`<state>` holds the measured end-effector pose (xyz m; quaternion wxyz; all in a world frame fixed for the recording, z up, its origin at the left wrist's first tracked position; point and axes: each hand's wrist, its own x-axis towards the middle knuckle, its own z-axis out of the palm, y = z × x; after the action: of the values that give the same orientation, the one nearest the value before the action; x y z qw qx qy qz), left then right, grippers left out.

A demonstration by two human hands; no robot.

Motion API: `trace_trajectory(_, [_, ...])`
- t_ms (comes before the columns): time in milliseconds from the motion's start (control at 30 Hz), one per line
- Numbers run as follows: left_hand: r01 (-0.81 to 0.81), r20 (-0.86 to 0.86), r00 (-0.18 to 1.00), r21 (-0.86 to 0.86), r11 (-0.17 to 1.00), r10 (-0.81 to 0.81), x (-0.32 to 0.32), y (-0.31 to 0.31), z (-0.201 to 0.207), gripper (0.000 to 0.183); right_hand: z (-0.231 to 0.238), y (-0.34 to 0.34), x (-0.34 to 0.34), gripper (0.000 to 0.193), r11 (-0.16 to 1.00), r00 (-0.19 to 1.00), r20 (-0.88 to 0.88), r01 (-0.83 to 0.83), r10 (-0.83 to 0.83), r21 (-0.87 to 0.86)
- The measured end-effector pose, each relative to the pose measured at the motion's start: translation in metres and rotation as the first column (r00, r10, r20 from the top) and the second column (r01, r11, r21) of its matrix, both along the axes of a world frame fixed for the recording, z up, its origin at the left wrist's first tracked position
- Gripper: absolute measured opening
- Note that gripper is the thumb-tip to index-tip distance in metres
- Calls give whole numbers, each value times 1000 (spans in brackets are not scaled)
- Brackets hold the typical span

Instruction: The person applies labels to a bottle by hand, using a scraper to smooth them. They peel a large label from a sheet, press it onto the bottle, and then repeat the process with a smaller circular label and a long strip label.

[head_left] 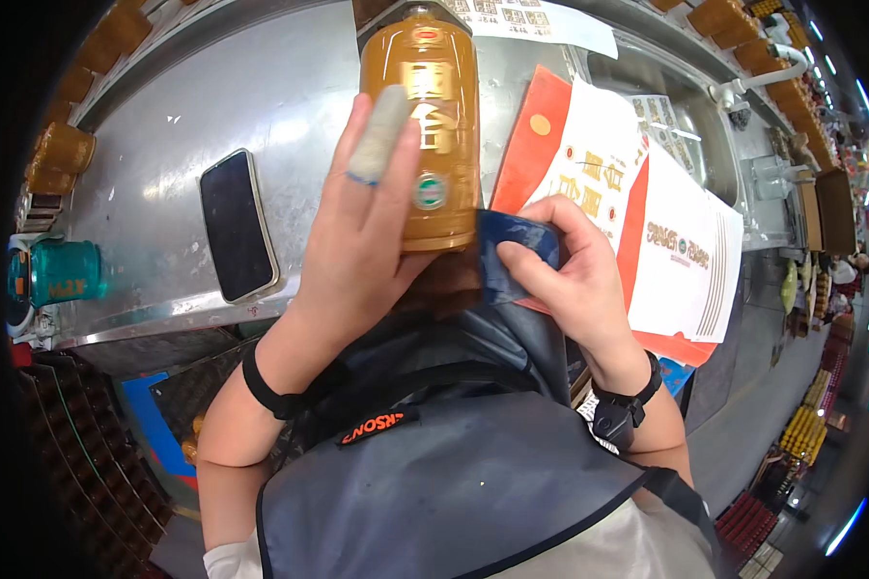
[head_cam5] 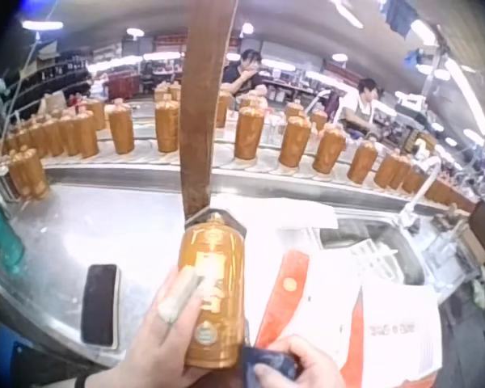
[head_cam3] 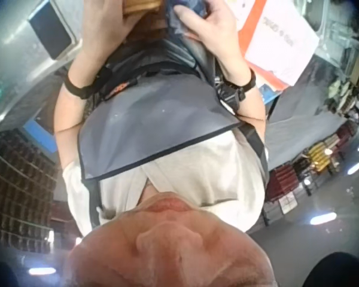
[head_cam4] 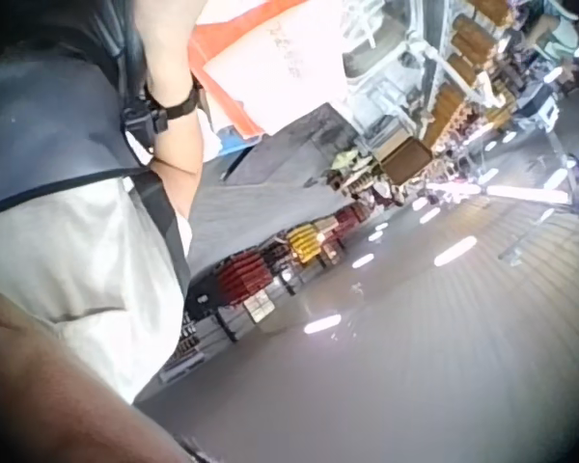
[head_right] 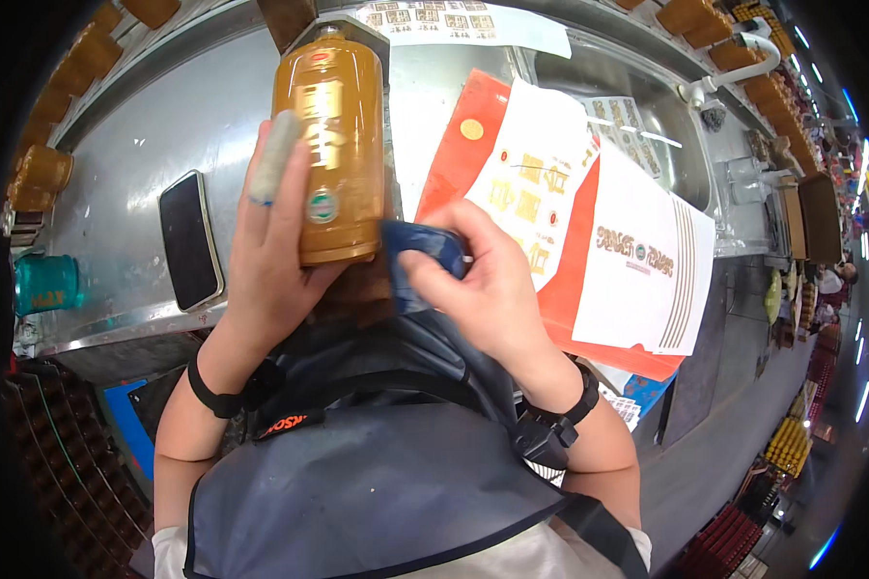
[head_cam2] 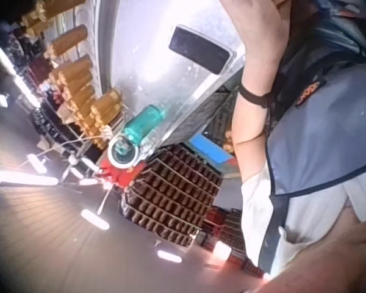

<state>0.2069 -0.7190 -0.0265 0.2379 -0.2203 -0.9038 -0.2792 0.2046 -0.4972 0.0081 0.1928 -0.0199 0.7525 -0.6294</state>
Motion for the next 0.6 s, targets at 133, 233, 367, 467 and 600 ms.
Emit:
trace_trajectory(133, [-141, 363, 932, 399, 906, -15, 18, -6, -15, 100, -4, 9, 5, 21, 995, 994, -66, 94, -92, 21])
trace_trajectory(233, [-118, 292, 956, 290, 950, 29, 19, -2, -1, 97, 16, -11, 11, 21, 996, 987, -155, 25, -37, -80])
trace_trajectory(367, [-51, 51, 998, 72, 996, 48, 4, 2, -1, 104, 6, -11, 4, 18, 999, 985, -168, -28, 35, 46])
trace_trajectory(467, [-65, 254, 967, 285, 956, -10, 14, -8, -12, 102, -8, 7, 3, 17, 996, 995, -86, 47, -41, 70])
trace_trajectory(600, [-104, 225, 974, 276, 956, 41, 15, -1, -10, 103, 15, -9, 10, 19, 996, 991, -102, 85, -85, 2])
